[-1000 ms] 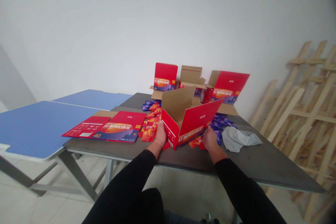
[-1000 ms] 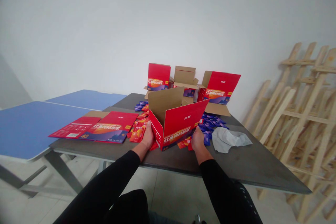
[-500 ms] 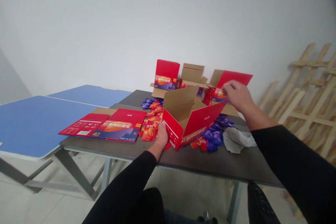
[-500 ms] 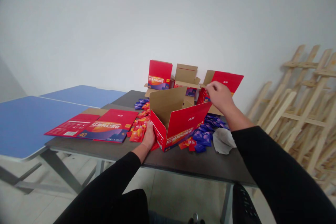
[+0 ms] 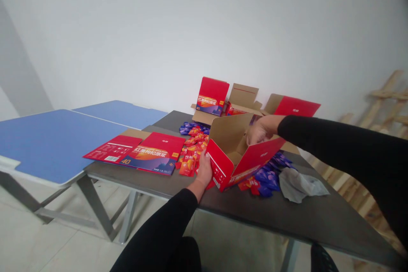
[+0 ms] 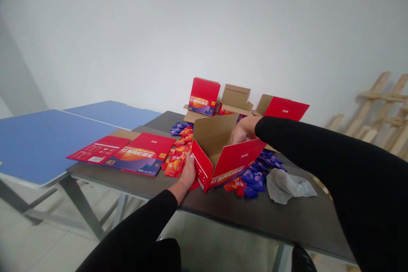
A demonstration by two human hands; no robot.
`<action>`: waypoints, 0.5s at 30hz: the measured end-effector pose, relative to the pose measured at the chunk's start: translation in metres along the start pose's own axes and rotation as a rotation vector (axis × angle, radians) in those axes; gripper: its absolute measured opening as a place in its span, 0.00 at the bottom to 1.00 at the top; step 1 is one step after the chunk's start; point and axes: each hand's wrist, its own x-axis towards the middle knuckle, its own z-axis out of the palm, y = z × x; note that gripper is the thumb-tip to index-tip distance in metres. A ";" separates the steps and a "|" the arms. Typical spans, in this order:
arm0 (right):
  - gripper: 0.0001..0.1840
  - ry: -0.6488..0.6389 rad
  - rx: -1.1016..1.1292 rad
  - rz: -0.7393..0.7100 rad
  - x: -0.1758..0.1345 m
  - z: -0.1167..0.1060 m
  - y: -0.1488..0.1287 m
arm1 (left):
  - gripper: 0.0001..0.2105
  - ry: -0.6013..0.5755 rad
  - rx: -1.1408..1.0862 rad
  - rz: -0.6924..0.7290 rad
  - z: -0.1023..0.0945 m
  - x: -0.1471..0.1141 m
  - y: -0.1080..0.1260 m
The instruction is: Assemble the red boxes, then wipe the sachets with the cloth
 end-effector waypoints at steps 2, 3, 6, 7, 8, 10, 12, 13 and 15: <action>0.20 -0.107 0.036 0.046 0.013 0.013 -0.001 | 0.27 -0.015 0.033 0.001 -0.001 -0.002 0.001; 0.19 -0.130 0.036 0.057 0.019 0.020 0.000 | 0.26 -0.024 0.047 0.009 -0.001 -0.003 0.001; 0.17 -0.143 0.029 0.021 0.031 0.039 0.002 | 0.25 -0.036 0.078 0.041 -0.001 -0.005 -0.001; 0.17 -0.140 0.029 -0.005 0.033 0.044 0.001 | 0.25 -0.037 0.087 0.050 -0.001 -0.005 -0.001; 0.17 -0.133 0.026 -0.034 0.034 0.049 0.001 | 0.25 -0.039 0.095 0.059 -0.001 -0.005 -0.002; 0.16 -0.103 -0.031 -0.077 0.034 0.057 -0.002 | 0.24 -0.046 0.109 0.077 -0.001 -0.006 -0.004; 0.15 -0.034 -0.216 -0.152 0.032 0.065 -0.006 | 0.23 -0.054 0.118 0.103 -0.001 -0.007 -0.005; 0.15 0.020 -0.342 -0.207 0.031 0.070 -0.007 | 0.23 -0.057 0.120 0.120 -0.001 -0.007 -0.005; 0.16 0.160 -0.542 -0.314 0.028 0.079 -0.010 | 0.23 -0.059 0.119 0.159 -0.001 -0.008 -0.005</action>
